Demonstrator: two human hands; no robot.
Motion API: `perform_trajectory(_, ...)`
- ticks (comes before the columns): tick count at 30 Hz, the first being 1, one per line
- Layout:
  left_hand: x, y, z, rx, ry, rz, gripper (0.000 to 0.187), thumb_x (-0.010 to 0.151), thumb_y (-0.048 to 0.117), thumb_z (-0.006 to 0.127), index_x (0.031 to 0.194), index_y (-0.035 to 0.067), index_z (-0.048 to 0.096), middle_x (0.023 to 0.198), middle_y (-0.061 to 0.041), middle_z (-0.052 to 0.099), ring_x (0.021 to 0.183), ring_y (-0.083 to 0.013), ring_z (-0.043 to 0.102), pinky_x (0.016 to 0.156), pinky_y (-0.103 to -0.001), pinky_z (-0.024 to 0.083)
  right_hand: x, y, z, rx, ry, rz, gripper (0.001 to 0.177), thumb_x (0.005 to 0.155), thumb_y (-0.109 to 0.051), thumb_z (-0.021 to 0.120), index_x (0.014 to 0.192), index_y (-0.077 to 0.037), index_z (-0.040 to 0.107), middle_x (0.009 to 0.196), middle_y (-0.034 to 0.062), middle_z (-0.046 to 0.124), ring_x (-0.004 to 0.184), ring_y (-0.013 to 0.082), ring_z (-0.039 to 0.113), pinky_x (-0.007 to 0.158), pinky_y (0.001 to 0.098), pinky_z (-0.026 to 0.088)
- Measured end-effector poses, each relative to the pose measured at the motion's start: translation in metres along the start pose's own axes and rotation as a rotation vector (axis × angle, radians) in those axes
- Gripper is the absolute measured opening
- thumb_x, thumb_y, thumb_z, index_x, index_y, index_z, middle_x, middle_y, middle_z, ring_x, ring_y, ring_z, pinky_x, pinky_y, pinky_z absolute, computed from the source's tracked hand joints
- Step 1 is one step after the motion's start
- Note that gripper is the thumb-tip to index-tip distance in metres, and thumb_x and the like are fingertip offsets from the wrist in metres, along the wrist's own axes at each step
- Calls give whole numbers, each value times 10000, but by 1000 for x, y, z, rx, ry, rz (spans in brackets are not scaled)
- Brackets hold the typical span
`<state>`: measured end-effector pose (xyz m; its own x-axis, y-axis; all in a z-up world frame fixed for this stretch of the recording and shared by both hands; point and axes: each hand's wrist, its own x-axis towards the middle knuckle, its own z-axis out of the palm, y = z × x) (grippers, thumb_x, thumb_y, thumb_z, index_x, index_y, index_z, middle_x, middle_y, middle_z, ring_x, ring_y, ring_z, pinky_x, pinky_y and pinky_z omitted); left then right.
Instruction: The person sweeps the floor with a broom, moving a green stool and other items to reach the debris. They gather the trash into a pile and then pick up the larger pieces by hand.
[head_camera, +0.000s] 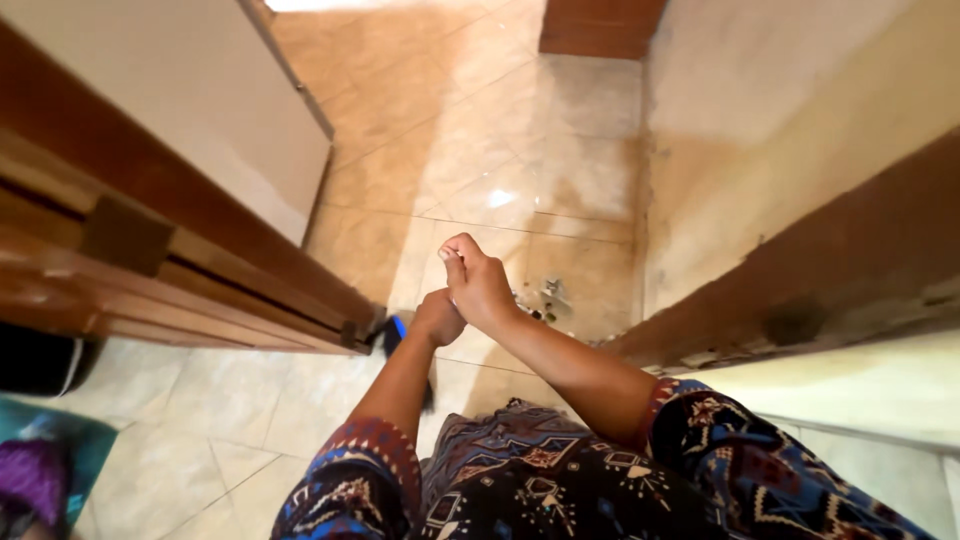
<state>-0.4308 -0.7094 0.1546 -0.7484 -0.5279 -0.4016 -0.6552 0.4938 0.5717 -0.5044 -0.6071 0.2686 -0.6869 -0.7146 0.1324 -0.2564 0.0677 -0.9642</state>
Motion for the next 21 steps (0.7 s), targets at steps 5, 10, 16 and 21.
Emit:
perform_trajectory(5,18,34,20,34,-32,97,378,897,355,590,1116,76,718,1123,-232,720,1093,-431,654,925,-475,524,-5,28,-32,-47,98,-70,107,1039,-180,579,1065,-79,602,700,126,654,589,244,653,574,362,517)
perform_trajectory(10,12,65,41,57,-8,229,410,889,408,554,1104,96,709,1108,-220,731,1072,-436,665,890,-505,524,-18,27,-55,-180,176,-149,95,1030,-165,595,1069,-79,610,794,159,688,689,316,697,635,382,539)
perform_trajectory(16,-7,71,52,-71,-4,190,413,895,415,601,1150,93,640,1105,-215,719,1051,-437,662,861,-507,525,-42,-8,-57,-302,103,-149,86,1034,-162,605,1085,-95,619,787,167,689,725,331,719,635,381,540)
perform_trajectory(21,-27,59,78,-568,183,493,463,905,405,641,1206,54,624,1103,-170,743,1065,-349,722,856,-449,555,-72,-23,-56,-227,2,-377,117,1048,-122,579,1146,-62,601,893,111,726,815,200,753,731,319,586)
